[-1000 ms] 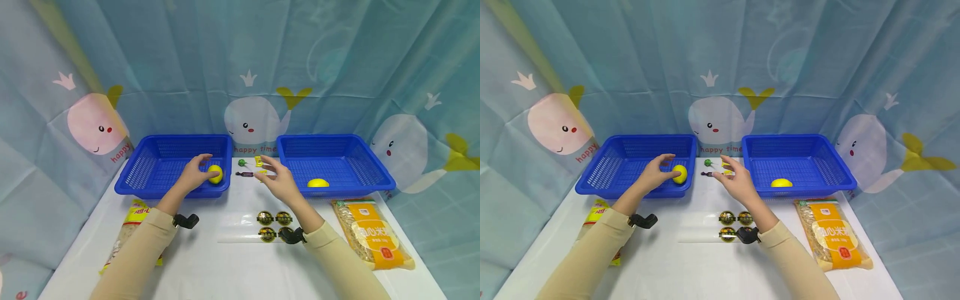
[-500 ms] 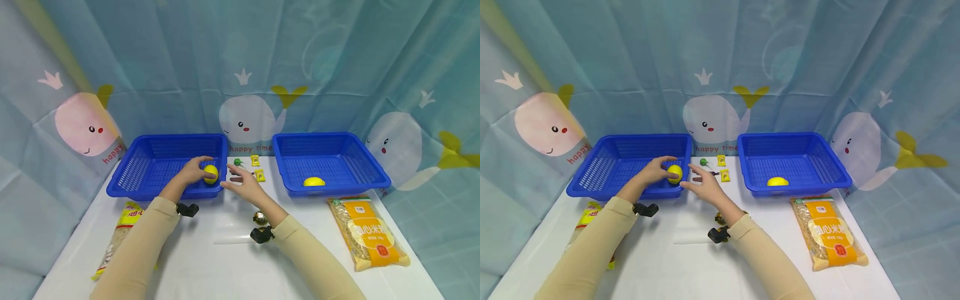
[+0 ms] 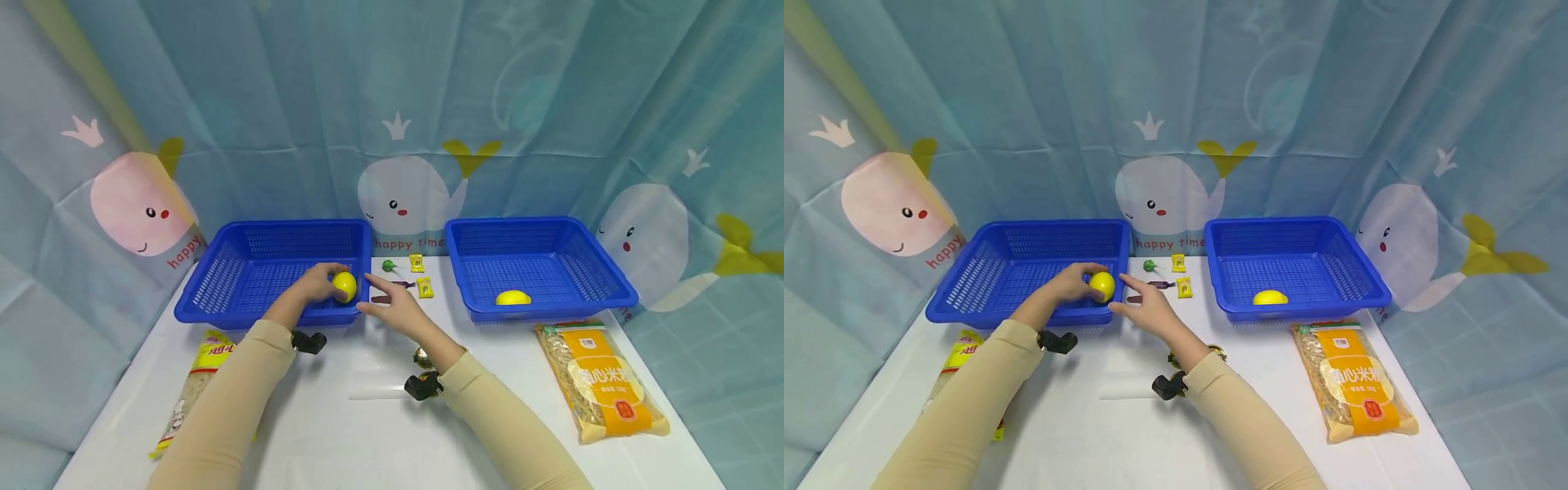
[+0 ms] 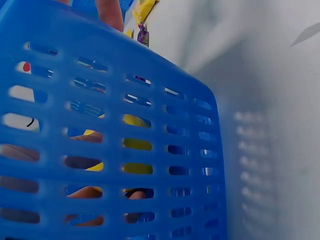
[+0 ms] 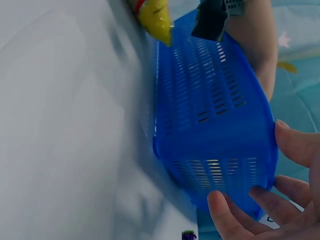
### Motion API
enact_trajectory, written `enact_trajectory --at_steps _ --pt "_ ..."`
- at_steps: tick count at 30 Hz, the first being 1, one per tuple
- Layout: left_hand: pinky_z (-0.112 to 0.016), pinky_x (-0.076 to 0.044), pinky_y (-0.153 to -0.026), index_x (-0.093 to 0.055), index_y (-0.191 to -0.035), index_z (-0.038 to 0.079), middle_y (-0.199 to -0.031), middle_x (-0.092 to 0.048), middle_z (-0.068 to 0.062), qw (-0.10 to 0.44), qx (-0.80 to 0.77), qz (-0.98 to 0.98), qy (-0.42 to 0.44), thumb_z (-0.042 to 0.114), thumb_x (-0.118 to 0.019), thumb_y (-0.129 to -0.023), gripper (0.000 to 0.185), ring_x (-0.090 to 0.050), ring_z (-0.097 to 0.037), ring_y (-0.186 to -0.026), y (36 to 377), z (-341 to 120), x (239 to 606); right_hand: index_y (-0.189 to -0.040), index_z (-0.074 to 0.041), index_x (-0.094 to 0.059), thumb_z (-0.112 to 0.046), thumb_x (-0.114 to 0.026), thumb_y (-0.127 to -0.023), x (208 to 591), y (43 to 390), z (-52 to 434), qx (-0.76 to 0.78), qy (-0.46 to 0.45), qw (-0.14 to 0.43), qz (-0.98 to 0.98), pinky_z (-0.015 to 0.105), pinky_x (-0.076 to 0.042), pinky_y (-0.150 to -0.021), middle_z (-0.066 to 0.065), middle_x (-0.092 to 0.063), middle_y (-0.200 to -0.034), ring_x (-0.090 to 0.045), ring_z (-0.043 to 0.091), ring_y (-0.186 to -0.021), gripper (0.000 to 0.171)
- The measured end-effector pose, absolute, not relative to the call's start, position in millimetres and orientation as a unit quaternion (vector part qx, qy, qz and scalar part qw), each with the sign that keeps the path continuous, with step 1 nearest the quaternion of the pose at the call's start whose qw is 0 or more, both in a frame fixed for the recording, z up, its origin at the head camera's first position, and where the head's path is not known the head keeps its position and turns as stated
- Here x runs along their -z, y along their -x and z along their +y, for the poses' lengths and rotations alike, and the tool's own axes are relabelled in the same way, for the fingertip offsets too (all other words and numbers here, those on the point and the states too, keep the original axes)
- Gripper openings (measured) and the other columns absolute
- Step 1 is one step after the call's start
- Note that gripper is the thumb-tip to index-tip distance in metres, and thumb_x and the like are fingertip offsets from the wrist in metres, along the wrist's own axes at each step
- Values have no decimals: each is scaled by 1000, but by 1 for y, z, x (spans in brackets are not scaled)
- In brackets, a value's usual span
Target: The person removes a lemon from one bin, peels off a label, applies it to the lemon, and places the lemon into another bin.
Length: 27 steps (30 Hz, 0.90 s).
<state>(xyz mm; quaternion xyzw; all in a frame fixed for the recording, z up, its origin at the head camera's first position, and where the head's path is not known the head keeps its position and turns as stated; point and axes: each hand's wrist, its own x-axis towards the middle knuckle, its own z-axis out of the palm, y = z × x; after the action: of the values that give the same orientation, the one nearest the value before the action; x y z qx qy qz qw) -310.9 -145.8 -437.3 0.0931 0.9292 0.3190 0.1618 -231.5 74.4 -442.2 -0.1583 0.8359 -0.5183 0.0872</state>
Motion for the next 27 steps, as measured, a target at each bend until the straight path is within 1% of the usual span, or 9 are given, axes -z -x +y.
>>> enact_trajectory --at_steps 4,11,15,19,22,25,27 --pt "-65 -31 -113 -54 -146 14 -148 -50 -21 150 -313 933 -92 18 -77 -88 62 -42 -45 -136 309 -147 435 -156 -24 -40 -40 -70 -95 442 231 74 521 151 91 835 48 -51 -104 -1 -43 -159 -60 29 -128 70" --pt "-63 -37 -110 -53 -146 14 -148 -50 -20 119 -341 929 -84 19 -77 -88 63 -46 -43 -133 300 -151 422 -156 -23 -40 -39 -71 -94 439 230 73 523 154 98 832 46 -53 -103 -1 -43 -158 -63 25 -125 71" --pt "-62 -41 -108 -52 -147 16 -150 -49 -18 98 -363 923 -79 20 -79 -88 65 -49 -42 -130 293 -155 414 -155 -21 -42 -39 -73 -92 437 230 74 526 149 96 832 46 -52 -103 0 -45 -157 -63 25 -126 72" --pt "-56 -48 -104 -51 -148 19 -152 -47 -16 83 -397 911 -71 20 -78 -89 65 -56 -41 -125 282 -158 405 -153 -18 -46 -34 -76 -91 437 229 78 532 149 81 829 45 -51 -104 5 -47 -156 -60 29 -129 71" --pt "-53 -52 -101 -49 -149 22 -153 -46 -14 73 -427 899 -65 22 -78 -90 65 -58 -40 -124 271 -159 397 -151 -17 -49 -24 -80 -89 434 226 81 556 137 63 818 43 -52 -103 7 -49 -154 -57 31 -133 70" --pt "-51 -53 -100 -50 -149 25 -153 -45 -11 65 -456 886 -59 26 -79 -90 66 -59 -37 -123 259 -156 390 -149 -21 -50 -16 -81 -87 429 221 82 577 125 46 806 39 -54 -100 2 -50 -153 -58 28 -132 70" --pt "-50 -54 -99 -50 -148 28 -152 -46 -8 61 -474 877 -58 29 -79 -89 66 -59 -35 -122 250 -153 386 -150 -24 -49 -14 -81 -87 425 217 83 582 130 33 802 37 -55 -99 -1 -50 -153 -59 25 -130 71"
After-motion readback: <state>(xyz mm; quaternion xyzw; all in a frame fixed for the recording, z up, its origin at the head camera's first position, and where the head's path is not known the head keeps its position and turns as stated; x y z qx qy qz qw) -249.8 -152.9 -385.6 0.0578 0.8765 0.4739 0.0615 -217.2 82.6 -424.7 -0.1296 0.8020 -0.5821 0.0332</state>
